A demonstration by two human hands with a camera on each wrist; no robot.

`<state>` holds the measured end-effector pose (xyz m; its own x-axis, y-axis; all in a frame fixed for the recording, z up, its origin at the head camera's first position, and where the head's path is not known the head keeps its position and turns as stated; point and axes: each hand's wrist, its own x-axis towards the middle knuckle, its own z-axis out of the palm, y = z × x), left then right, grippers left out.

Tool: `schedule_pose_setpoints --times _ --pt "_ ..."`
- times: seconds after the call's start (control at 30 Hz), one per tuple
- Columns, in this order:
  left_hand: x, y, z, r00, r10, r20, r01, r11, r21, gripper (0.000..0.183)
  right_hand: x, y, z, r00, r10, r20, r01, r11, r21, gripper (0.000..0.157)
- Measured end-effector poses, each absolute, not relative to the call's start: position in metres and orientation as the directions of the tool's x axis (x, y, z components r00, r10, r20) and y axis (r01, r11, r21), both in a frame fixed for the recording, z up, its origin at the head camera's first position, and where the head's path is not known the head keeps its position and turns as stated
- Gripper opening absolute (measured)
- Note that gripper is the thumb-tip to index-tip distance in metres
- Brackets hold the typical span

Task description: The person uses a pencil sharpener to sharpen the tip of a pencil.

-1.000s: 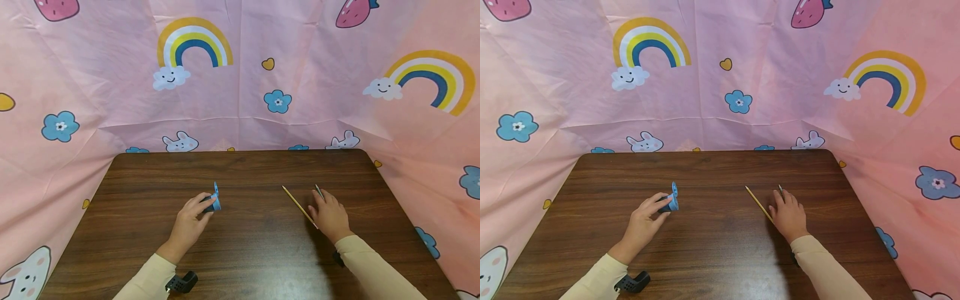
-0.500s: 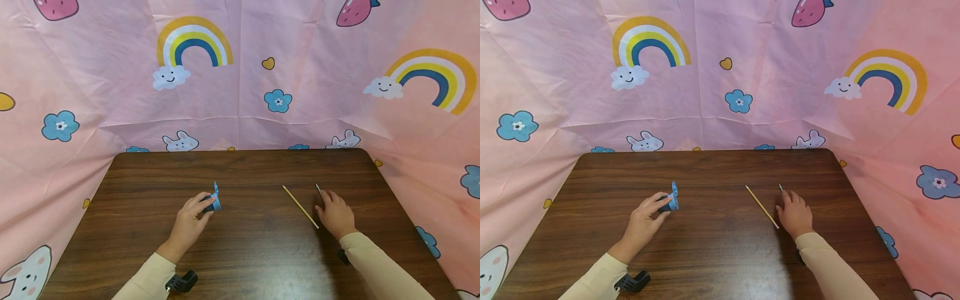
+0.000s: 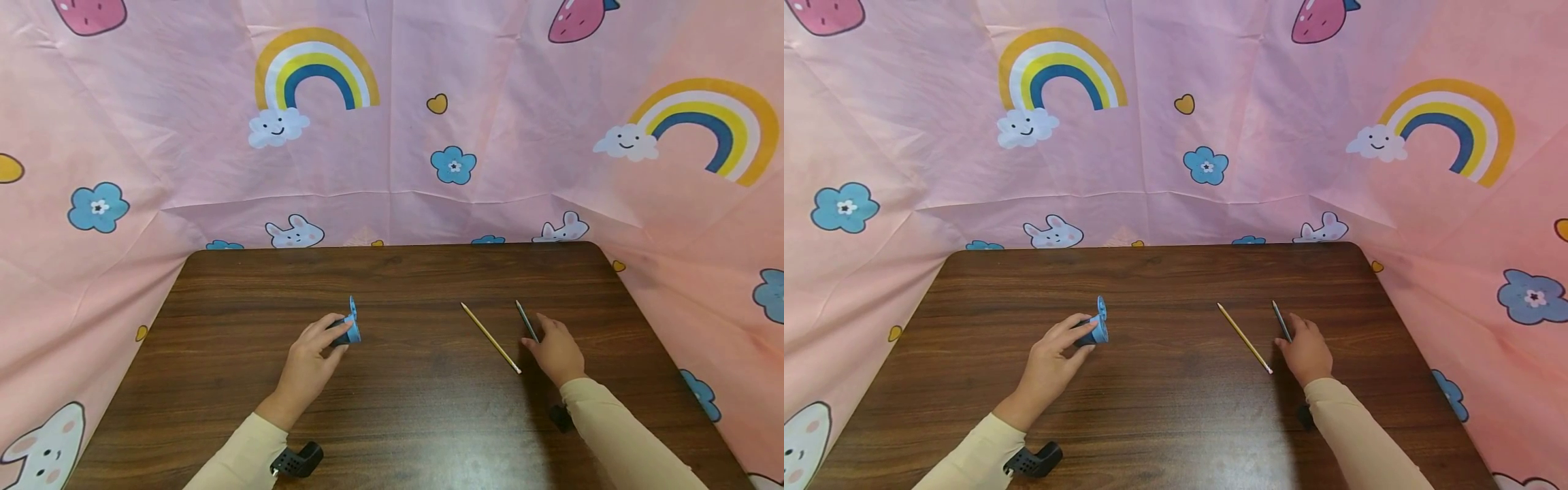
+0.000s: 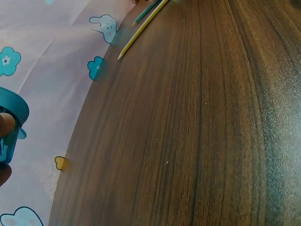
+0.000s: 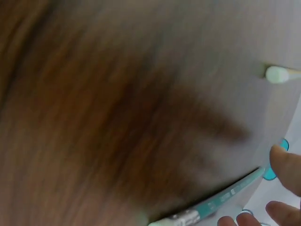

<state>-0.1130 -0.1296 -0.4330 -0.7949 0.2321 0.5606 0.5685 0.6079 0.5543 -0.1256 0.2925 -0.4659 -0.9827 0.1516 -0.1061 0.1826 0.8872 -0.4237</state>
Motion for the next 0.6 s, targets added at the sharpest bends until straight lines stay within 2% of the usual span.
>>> schedule_pose_setpoints --times 0.17,0.6 --pt "-0.1129 -0.1298 -0.433 -0.8 0.236 0.551 0.566 0.602 0.563 0.046 -0.1254 0.2942 -0.4628 -0.976 0.17 -0.134 0.214 0.852 -0.479 0.066" --pt "-0.1127 -0.1294 -0.4348 -0.801 0.232 0.552 0.565 0.601 0.566 0.046 -0.1201 0.2985 -0.4683 -0.964 0.211 -0.161 0.264 0.834 -0.485 0.057"
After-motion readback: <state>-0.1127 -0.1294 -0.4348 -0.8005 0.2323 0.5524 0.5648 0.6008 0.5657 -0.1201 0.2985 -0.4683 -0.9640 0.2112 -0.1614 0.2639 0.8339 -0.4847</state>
